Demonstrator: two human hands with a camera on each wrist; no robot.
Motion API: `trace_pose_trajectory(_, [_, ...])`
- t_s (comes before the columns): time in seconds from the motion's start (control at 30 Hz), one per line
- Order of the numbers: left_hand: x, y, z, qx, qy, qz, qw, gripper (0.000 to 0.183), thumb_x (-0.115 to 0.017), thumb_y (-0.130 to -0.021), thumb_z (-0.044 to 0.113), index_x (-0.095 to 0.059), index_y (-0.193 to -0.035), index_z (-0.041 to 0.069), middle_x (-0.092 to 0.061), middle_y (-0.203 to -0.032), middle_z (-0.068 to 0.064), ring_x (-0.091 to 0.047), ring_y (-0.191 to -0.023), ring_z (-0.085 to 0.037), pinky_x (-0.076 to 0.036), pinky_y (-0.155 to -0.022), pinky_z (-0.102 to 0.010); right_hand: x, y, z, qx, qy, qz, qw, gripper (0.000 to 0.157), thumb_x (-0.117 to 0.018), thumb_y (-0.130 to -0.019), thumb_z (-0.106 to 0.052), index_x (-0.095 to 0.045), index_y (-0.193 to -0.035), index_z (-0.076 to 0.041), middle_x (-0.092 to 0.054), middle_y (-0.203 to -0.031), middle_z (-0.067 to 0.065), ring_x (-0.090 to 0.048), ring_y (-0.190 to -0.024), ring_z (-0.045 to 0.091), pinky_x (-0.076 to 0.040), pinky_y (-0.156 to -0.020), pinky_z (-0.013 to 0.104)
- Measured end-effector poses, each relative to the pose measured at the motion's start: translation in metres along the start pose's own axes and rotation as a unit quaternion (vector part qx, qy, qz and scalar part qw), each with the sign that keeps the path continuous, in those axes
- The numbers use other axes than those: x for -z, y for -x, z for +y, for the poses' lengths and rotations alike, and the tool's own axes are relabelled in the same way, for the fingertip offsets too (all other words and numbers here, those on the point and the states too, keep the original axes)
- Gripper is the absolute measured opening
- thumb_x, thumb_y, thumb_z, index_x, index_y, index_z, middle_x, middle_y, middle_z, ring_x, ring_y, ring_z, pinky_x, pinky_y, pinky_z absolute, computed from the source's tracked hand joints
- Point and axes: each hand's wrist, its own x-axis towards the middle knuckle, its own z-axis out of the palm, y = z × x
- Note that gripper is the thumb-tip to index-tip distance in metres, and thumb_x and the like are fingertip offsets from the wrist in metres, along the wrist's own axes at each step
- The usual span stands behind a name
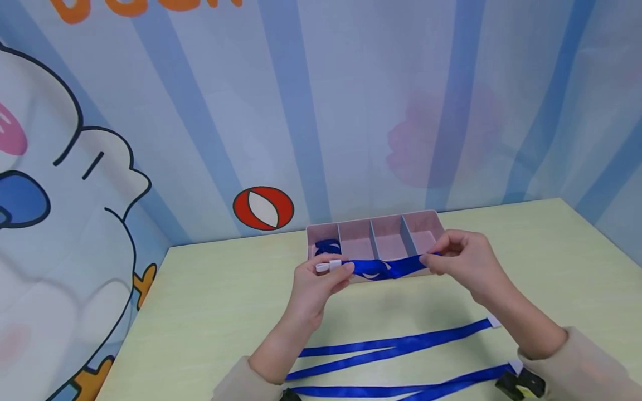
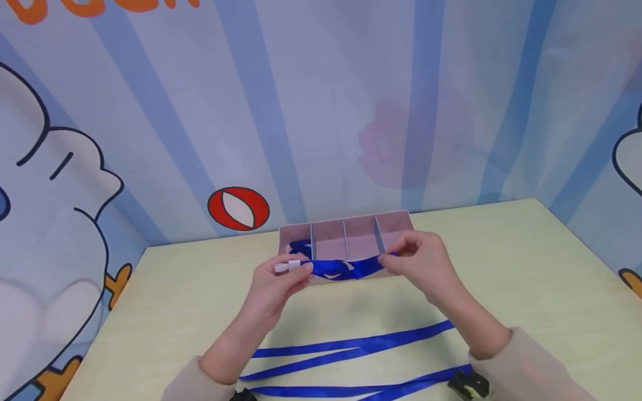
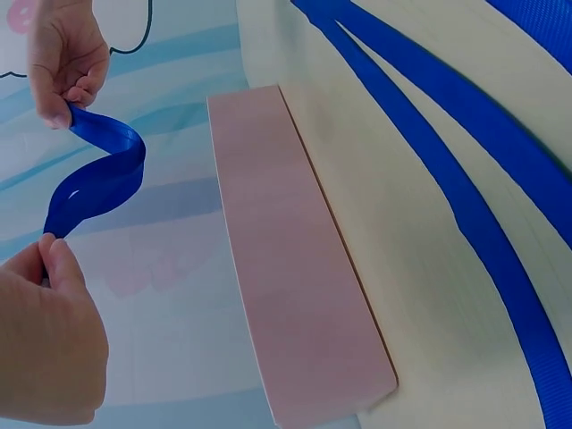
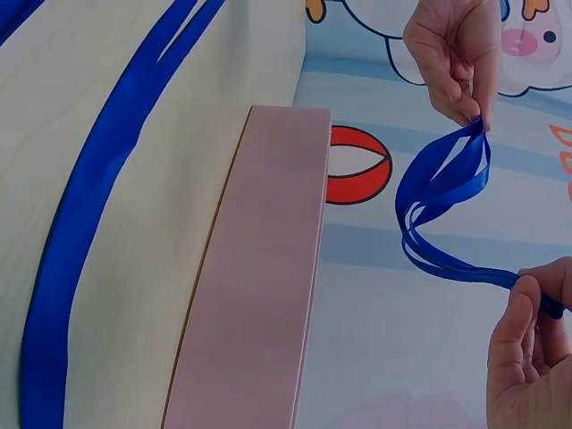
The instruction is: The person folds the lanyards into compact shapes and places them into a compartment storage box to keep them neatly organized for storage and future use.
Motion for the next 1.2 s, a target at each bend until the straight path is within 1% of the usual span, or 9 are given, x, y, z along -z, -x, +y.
trace_pose_trajectory(0.2, [-0.003, 0.001, 0.0, 0.001, -0.005, 0.0, 1.0, 0.028, -0.071, -0.083, 0.012, -0.065, -0.107, 0.0, -0.063, -0.098, -0.011, -0.067, -0.084, -0.018, -0.054, -0.078, -0.03, -0.003, -0.001, -0.002, -0.001, -0.014, -0.008, 1.0, 0.015, -0.07, -0.082, -0.005, -0.061, -0.086, 0.006, -0.063, -0.072, 0.006, -0.061, -0.064, 0.021, -0.054, -0.063, 0.027])
trace_pose_trajectory(0.4, [-0.007, 0.001, -0.001, -0.004, -0.003, -0.008, 1.0, 0.029, -0.071, -0.083, 0.012, -0.064, -0.107, -0.001, -0.063, -0.098, -0.011, -0.067, -0.087, -0.022, -0.054, -0.078, -0.03, -0.007, 0.0, -0.006, -0.003, -0.026, -0.018, 0.999, 0.015, -0.07, -0.081, -0.005, -0.06, -0.086, 0.006, -0.063, -0.072, 0.007, -0.062, -0.065, 0.022, -0.055, -0.064, 0.027])
trace_pose_trajectory(0.57, [-0.011, 0.002, -0.002, -0.003, 0.003, -0.017, 0.9999, 0.028, -0.072, -0.082, 0.012, -0.064, -0.106, -0.001, -0.062, -0.096, -0.011, -0.067, -0.084, -0.02, -0.054, -0.078, -0.03, -0.012, 0.001, -0.009, -0.001, -0.032, -0.031, 0.999, 0.014, -0.07, -0.082, -0.005, -0.061, -0.086, 0.005, -0.064, -0.073, 0.008, -0.062, -0.065, 0.021, -0.055, -0.065, 0.028])
trace_pose_trajectory(0.87, [-0.019, 0.002, -0.002, -0.003, -0.005, -0.023, 0.9997, 0.027, -0.072, -0.082, 0.012, -0.065, -0.106, 0.001, -0.061, -0.099, -0.011, -0.066, -0.083, -0.018, -0.054, -0.078, -0.032, -0.018, 0.001, -0.014, -0.002, -0.035, -0.045, 0.998, 0.016, -0.069, -0.083, -0.006, -0.061, -0.088, 0.006, -0.065, -0.075, 0.01, -0.062, -0.065, 0.022, -0.055, -0.065, 0.029])
trace_pose_trajectory(1.07, [-0.024, 0.004, -0.002, -0.005, -0.007, -0.024, 0.9997, 0.026, -0.073, -0.081, 0.014, -0.065, -0.103, 0.001, -0.062, -0.094, -0.011, -0.066, -0.082, -0.019, -0.054, -0.078, -0.033, -0.022, 0.002, -0.015, 0.001, -0.043, -0.058, 0.997, 0.016, -0.069, -0.083, -0.006, -0.062, -0.088, 0.008, -0.064, -0.075, 0.011, -0.062, -0.065, 0.023, -0.055, -0.065, 0.031])
trace_pose_trajectory(1.2, [-0.027, 0.006, -0.002, -0.003, -0.003, -0.027, 0.9996, 0.026, -0.073, -0.081, 0.014, -0.065, -0.101, 0.0, -0.063, -0.091, -0.011, -0.067, -0.08, -0.018, -0.055, -0.077, -0.033, -0.025, 0.003, -0.016, 0.004, -0.051, -0.067, 0.996, 0.016, -0.07, -0.082, -0.006, -0.063, -0.087, 0.007, -0.061, -0.078, 0.012, -0.062, -0.065, 0.025, -0.055, -0.065, 0.032])
